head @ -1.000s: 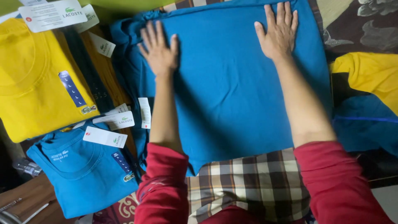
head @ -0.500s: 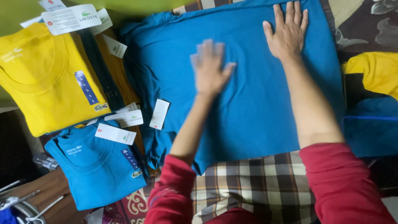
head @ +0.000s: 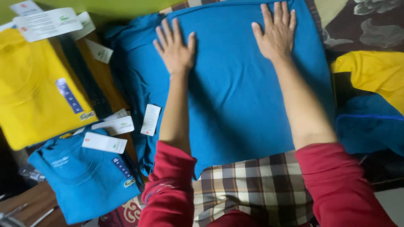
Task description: The person is folding a blue t-shirt and placing it onto a stack of folded shirts.
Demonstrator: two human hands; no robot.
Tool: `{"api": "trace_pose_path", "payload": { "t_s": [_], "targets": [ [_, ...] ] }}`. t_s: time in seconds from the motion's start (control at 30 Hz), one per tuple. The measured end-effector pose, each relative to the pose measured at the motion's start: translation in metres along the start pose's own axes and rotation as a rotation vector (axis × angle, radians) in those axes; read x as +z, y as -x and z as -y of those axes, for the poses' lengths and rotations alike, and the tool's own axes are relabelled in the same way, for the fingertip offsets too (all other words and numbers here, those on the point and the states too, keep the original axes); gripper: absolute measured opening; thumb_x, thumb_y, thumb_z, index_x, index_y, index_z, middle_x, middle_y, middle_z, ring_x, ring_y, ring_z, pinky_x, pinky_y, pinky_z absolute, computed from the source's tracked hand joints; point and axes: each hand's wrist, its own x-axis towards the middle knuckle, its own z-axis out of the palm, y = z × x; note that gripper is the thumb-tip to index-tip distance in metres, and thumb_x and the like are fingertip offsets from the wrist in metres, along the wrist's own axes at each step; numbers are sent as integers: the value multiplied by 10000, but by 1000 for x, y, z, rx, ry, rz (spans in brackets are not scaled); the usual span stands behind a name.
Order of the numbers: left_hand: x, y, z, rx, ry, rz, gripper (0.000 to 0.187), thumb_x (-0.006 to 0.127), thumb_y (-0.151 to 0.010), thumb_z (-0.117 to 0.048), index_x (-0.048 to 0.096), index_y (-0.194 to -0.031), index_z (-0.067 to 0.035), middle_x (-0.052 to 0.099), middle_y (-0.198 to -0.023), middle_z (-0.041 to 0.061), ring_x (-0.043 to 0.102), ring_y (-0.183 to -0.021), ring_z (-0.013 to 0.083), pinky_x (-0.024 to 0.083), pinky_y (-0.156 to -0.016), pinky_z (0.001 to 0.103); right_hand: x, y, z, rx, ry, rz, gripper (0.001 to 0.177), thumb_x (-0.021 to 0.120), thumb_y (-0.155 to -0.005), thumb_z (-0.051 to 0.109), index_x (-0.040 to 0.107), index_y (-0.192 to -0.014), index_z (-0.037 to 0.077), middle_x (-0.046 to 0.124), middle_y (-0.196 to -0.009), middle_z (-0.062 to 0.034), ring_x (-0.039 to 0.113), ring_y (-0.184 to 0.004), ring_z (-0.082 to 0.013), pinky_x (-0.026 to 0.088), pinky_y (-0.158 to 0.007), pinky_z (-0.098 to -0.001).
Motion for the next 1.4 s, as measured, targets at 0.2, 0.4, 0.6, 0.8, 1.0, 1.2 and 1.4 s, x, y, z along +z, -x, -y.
{"api": "trace_pose_path", "payload": {
  "t_s": [0.2, 0.4, 0.6, 0.8, 1.0, 1.2, 1.4],
  "targets": [
    [-23, 79, 103, -94, -40, -192, 731, 406, -1058, -609, 266, -1643, -193, 225, -1692, 175, 256, -1548, 410, 247, -1212, 600, -14, 6, 15, 18, -89, 48, 634, 380, -1151, 453, 440, -1622, 33, 336, -1614, -361, 179, -1496, -466, 60, -1172, -619],
    [-31, 149, 114, -47, 67, -154, 727, 344, -1054, -594, 270, -1638, -167, 204, -1699, 176, 208, -1552, 440, 223, -1210, 617, -34, 28, 77, 133, 54, 370, 688, 150, -1085, 533, 129, -1664, 161, 64, -1714, -182, 21, -1574, -352, 8, -1255, -543],
    [-34, 221, 103, -31, 13, -25, 708, 388, -1036, -579, 293, -1638, -219, 219, -1704, 168, 211, -1565, 384, 210, -1243, 561, 21, 95, 168, -252, 121, -82, 582, 651, -1002, 358, 541, -1533, 146, 467, -1565, -268, 424, -1465, -416, 343, -1126, -639],
    [-28, 269, 110, -81, 15, 60, 622, 289, -1061, -467, 245, -1648, -267, 145, -1732, 115, 114, -1594, 341, 104, -1259, 573, 42, 171, 284, -426, -91, 139, 568, 479, -1039, 351, 408, -1592, 242, 356, -1656, -156, 328, -1533, -346, 251, -1209, -609],
    [-22, 270, 125, -165, 72, -38, 718, 362, -1023, -620, 252, -1645, -279, 167, -1724, 113, 225, -1568, 342, 244, -1227, 581, 9, 162, 212, -374, 2, -95, 604, 662, -969, 448, 522, -1532, 278, 497, -1563, -163, 476, -1424, -384, 379, -1092, -637],
    [-25, 274, 150, -272, 173, -133, 703, 408, -1040, -560, 217, -1650, -270, 323, -1627, 189, 676, -1131, 448, 580, -916, 514, -44, 194, 45, -24, 120, 39, 581, 532, -1080, 415, 509, -1589, 135, 424, -1628, -271, 377, -1499, -465, 302, -1144, -678],
    [-32, 286, 75, -260, 78, -240, 686, 545, -947, -563, 479, -1548, -238, 423, -1579, 208, 432, -1444, 439, 342, -1148, 643, -65, 226, 15, 230, 83, 258, 648, 308, -1101, 562, 297, -1663, 241, 204, -1731, -182, 126, -1609, -352, 71, -1274, -587]
  ]
}}
